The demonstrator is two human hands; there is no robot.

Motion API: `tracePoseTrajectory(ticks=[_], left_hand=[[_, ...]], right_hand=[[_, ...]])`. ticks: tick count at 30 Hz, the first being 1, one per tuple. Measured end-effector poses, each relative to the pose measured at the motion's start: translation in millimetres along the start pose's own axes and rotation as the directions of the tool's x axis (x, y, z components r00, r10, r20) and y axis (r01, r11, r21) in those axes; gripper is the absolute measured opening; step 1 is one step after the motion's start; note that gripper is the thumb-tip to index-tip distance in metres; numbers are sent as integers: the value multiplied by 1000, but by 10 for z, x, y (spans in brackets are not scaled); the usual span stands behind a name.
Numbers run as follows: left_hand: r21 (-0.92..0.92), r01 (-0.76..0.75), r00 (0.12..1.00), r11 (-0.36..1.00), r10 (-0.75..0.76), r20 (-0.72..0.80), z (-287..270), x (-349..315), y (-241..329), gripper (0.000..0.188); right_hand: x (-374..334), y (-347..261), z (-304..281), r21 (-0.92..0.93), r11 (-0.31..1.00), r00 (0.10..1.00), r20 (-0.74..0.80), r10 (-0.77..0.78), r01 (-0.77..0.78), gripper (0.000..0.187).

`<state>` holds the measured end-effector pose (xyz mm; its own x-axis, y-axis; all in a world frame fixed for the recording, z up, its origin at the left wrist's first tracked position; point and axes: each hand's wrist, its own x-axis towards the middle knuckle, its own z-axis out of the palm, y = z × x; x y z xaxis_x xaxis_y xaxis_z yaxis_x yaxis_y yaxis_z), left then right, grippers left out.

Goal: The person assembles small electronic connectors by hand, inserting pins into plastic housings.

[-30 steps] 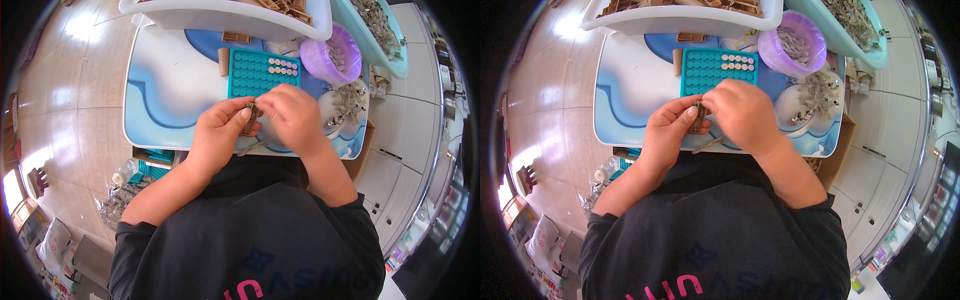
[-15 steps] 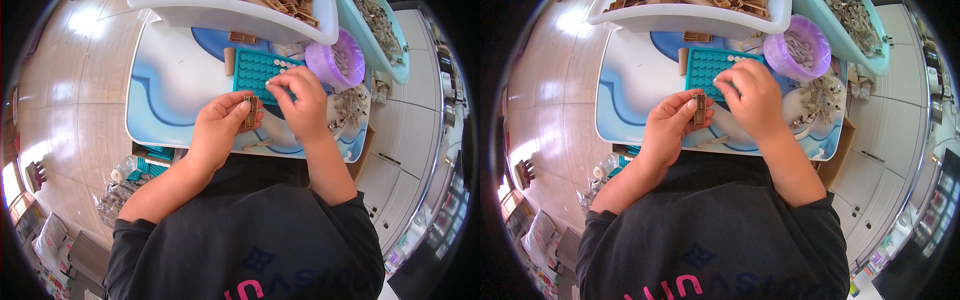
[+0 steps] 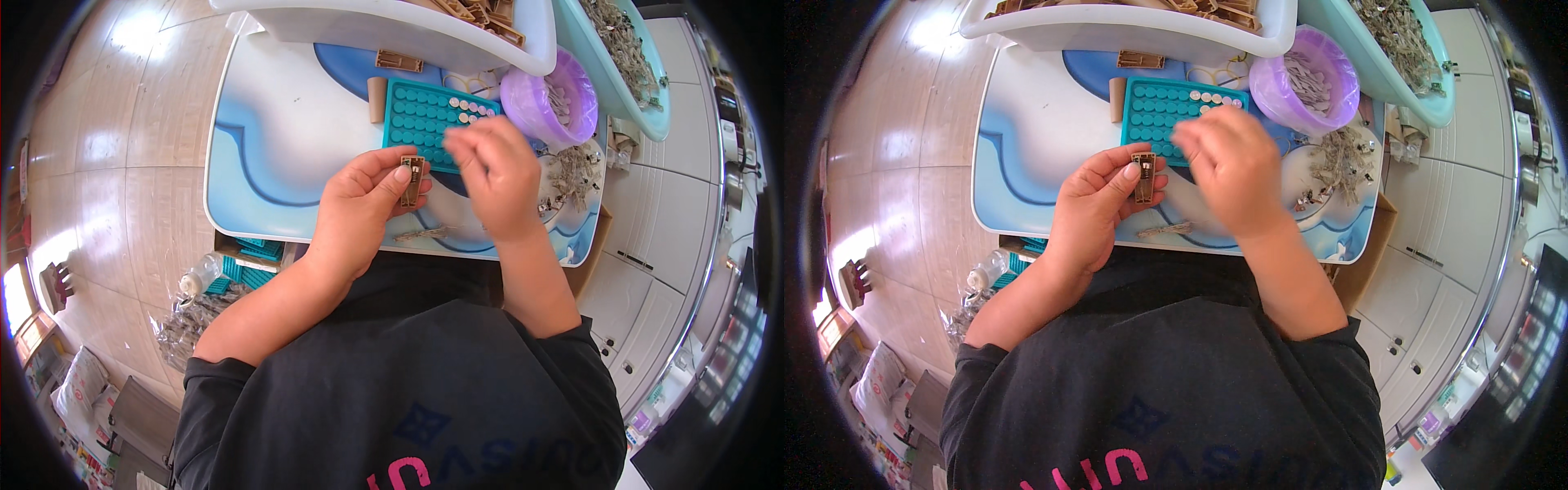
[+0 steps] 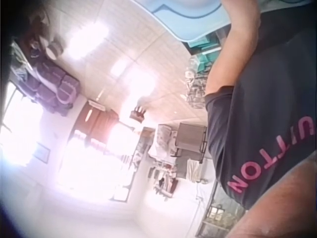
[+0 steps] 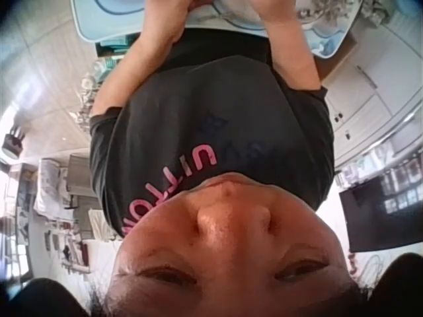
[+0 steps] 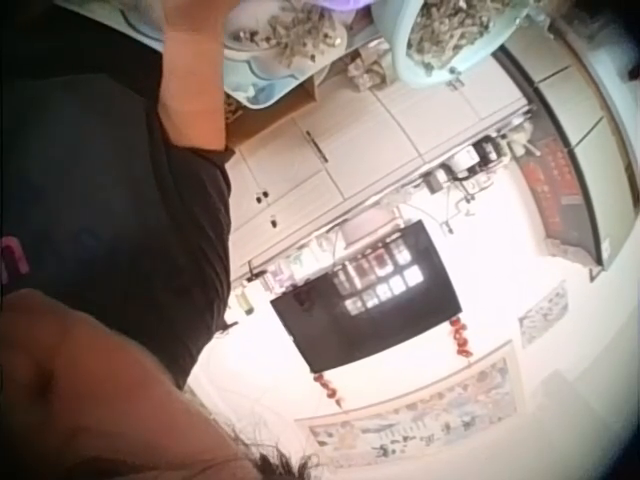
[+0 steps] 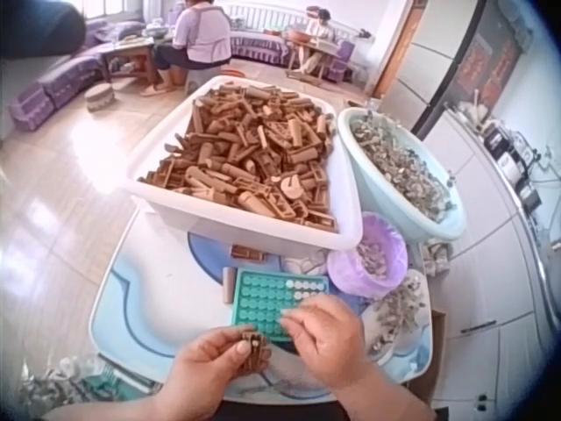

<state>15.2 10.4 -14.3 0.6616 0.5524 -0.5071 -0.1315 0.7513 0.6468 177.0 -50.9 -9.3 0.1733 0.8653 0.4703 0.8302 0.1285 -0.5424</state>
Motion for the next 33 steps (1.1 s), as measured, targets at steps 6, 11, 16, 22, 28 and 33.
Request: tracePoseTrajectory(ticks=[6, 11, 16, 22, 28, 33], left_hand=[[4, -4, 1000, 1000, 5, -7, 4, 2, 3, 26], [10, 0, 1000, 1000, 0, -19, 19, 2, 13, 27], [12, 3, 1000, 1000, -3, -12, -9, 5, -7, 27], [3, -12, 1000, 1000, 12, -7, -21, 2, -27, 27], [-2, -1, 1000, 1000, 1, -12, -10, 3, -13, 28], [10, 3, 1000, 1000, -2, -16, 11, -1, 7, 27]], right_hand=[[50, 210, 39, -354, 920, 985, -83, 149, -169, 8], [22, 151, 29, -170, 973, 987, -59, 150, -158, 8], [13, -119, 49, 41, 999, 1000, -24, -6, 7, 12], [-49, -180, 108, 38, 998, 998, 18, -54, 53, 12], [-73, -93, 49, 120, 993, 999, 46, 1, -6, 13], [-15, 214, 8, -385, 913, 989, -107, 98, -132, 12]])
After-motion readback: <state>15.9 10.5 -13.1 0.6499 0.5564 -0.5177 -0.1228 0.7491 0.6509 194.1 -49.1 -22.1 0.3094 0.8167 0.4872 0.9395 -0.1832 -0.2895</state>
